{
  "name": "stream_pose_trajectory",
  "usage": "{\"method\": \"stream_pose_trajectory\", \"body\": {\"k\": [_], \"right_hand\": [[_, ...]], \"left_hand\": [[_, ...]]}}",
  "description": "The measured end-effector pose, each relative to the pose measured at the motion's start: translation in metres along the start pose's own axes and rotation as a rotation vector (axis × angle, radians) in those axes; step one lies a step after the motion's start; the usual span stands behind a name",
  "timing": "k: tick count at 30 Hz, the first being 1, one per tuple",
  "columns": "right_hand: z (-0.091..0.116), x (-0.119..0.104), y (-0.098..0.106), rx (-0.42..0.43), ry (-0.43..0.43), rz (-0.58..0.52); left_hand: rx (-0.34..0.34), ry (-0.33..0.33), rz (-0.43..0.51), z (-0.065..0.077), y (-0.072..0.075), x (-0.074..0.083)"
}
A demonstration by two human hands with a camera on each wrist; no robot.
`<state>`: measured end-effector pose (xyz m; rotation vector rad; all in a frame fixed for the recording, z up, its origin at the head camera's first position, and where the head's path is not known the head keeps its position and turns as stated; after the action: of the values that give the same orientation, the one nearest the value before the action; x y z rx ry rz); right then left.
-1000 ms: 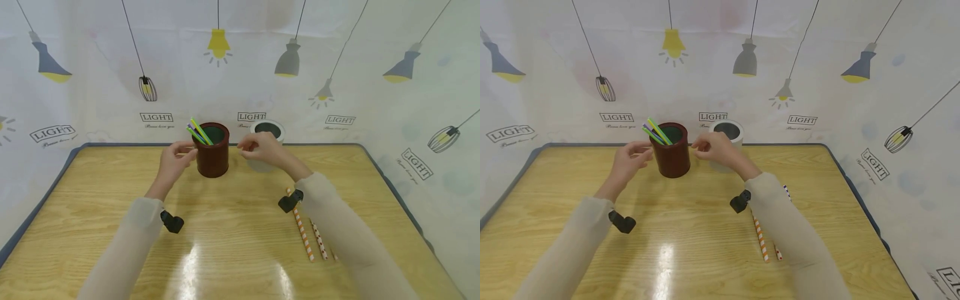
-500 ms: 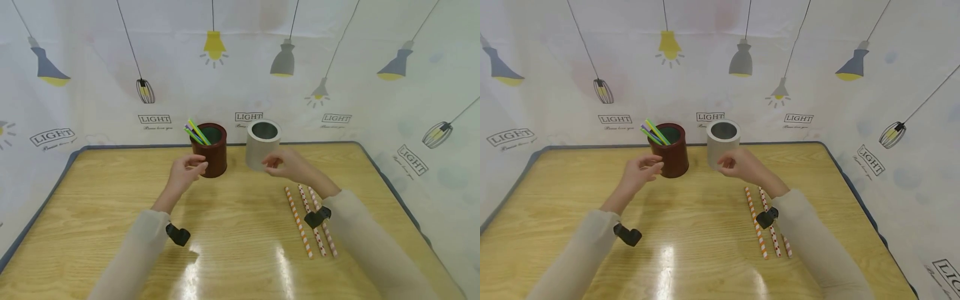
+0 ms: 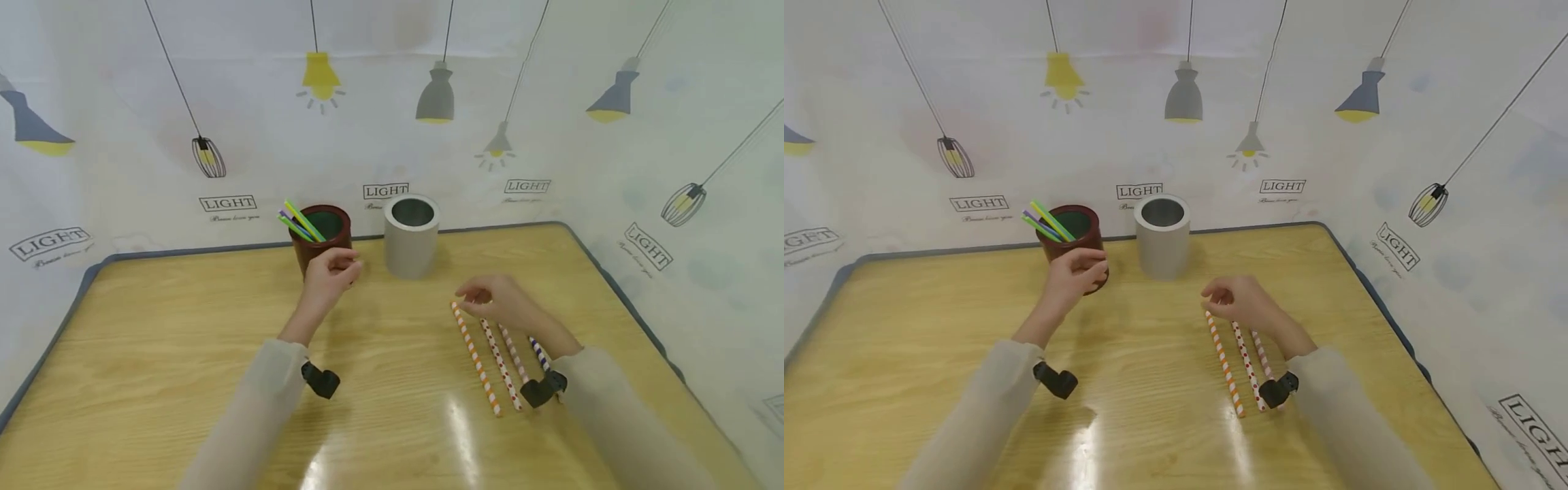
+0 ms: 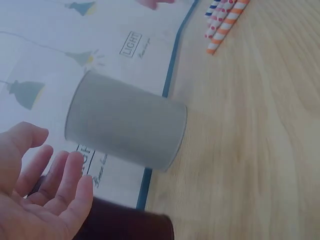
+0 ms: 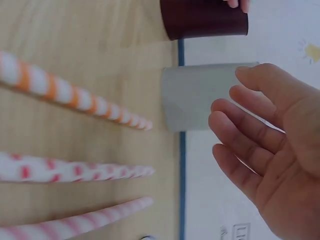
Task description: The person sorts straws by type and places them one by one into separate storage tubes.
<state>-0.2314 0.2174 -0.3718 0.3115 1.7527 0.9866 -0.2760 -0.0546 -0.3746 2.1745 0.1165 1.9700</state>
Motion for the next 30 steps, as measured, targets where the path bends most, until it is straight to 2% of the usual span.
{"method": "stream_pose_trajectory", "body": {"k": [4,7,12,16,20,24,30], "right_hand": [[0.020,0.020,-0.010,0.024,-0.070,-0.009],[0.034,0.030,-0.017,0.058,-0.108,-0.029],[0.054,0.037,-0.030,0.107,-0.229,-0.101],[0.065,0.041,-0.036,0.158,-0.337,-0.113],[0.073,0.042,-0.041,0.207,-0.403,-0.139],[0.077,0.043,-0.046,0.228,-0.415,-0.123],[0.077,0.040,-0.049,0.230,-0.370,-0.036]], "left_hand": [[0.022,-0.040,-0.042,-0.013,-0.014,0.009],[0.027,-0.031,-0.060,-0.024,-0.024,0.014],[0.074,0.007,-0.058,-0.041,-0.033,0.020],[0.133,0.007,-0.074,-0.051,-0.039,0.022],[0.168,-0.012,-0.071,-0.060,-0.047,0.023],[0.189,-0.018,-0.044,-0.067,-0.052,0.023],[0.205,0.006,-0.046,-0.070,-0.055,0.022]]}}
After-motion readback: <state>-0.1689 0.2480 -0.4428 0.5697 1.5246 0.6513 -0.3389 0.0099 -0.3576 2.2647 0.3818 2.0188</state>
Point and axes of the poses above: each hand's wrist, its own z-axis away from the middle knuckle, its own y-axis out of the back of the hand, x = y × z, the point moved 6 cm from there along -z, towards the middle knuckle
